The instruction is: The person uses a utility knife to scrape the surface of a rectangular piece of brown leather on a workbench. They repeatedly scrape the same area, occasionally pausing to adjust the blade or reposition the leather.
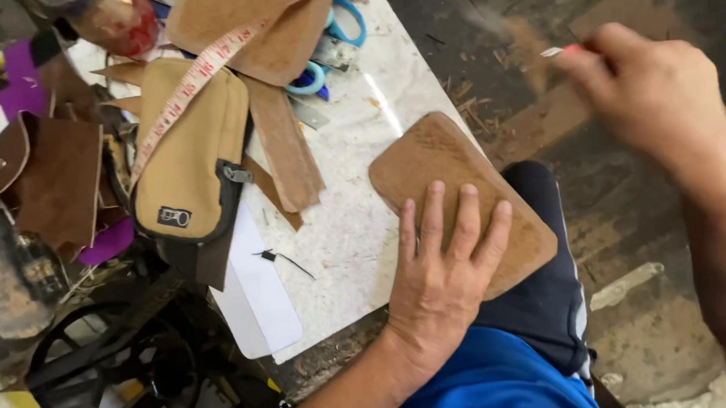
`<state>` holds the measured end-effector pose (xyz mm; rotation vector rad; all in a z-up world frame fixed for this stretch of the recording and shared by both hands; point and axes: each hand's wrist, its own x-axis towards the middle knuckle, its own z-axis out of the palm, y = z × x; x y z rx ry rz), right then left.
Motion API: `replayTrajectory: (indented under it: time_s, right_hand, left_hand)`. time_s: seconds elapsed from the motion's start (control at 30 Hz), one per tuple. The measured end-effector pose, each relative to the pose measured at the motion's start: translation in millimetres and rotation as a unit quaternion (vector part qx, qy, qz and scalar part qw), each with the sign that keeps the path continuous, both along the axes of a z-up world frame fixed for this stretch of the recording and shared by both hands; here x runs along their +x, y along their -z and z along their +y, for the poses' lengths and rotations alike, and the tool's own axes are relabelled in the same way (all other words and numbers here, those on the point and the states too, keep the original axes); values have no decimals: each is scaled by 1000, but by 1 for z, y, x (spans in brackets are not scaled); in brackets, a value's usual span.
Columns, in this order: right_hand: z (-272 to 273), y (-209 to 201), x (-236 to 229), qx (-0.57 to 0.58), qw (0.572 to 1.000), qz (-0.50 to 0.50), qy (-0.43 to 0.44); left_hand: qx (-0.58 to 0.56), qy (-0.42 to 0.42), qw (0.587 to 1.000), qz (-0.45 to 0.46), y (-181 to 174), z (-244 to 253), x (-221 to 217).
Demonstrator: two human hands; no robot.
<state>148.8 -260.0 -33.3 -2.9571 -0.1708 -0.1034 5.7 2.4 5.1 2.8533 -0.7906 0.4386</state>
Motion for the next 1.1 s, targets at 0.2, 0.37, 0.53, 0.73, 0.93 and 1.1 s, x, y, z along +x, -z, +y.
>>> replayTrajectory:
  time_s: [0.2, 0.37, 0.53, 0.73, 0.93, 1.1]
  right_hand:
    - [-67, 77, -18, -131, 968, 175, 121]
    - [-27, 3, -36, 259, 891, 297, 227]
    - [8, -68, -57, 328, 894, 276, 129]
    - [50, -127, -56, 92, 888, 440, 96]
    - [49, -57, -14, -25, 940, 324, -102]
    - [90, -22, 7, -71, 990, 5, -125]
  left_hand:
    - [-31, 50, 992, 112, -5, 22, 2]
    - [2, 70, 960, 272, -37, 68, 3]
    - [-142, 80, 960, 229, -48, 82, 1]
    - [-47, 16, 990, 134, -21, 68, -16]
    - [-76, 24, 989, 128, -26, 89, -27]
    - [-85, 36, 988, 122, -34, 83, -18]
